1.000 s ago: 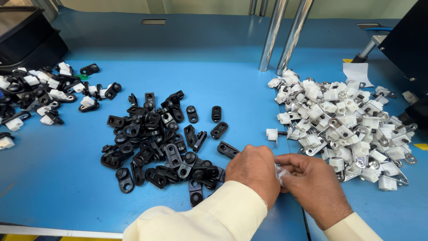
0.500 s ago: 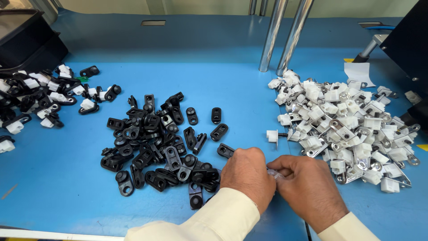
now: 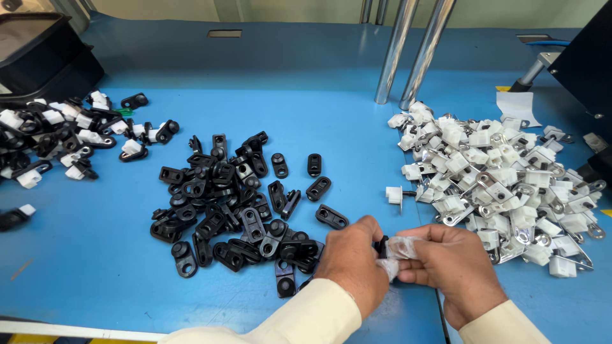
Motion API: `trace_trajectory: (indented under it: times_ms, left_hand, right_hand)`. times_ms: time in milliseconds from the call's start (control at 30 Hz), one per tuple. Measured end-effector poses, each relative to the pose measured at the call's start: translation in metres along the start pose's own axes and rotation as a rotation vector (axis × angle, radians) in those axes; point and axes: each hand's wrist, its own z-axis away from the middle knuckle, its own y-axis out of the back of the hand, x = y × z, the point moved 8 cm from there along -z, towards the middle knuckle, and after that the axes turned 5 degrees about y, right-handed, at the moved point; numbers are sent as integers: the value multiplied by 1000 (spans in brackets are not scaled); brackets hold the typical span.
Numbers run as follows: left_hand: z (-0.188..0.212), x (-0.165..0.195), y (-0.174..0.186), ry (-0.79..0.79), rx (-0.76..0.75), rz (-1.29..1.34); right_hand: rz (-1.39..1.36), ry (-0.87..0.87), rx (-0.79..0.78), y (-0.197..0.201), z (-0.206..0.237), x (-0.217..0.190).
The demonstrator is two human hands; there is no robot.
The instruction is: The person sits at a factory workbench wrapping small black plastic brackets with white foam strips, pressing the foam around each part by hand and placing finished parts in a pile. They briefly carry a bag of parts to the floor, empty it, and return to wrapping more brackets.
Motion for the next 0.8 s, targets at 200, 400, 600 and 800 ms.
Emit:
trace_trajectory:
  times_ms: [200,400,600,800]
  left_hand:
    - [-3,-8,4,51,77,79]
    - [5,-19,3,46,200,145]
    - [1,-16,1,-16,149,199]
    - [0,-35,-1,161,4,595]
  right_hand:
    - [-32,16,1,-6,-1,-7]
    - [-117,68,35,-13,1,-1]
    - [8,254,62,-15,13,-22]
    - [132,290,-53,-28,25,-37]
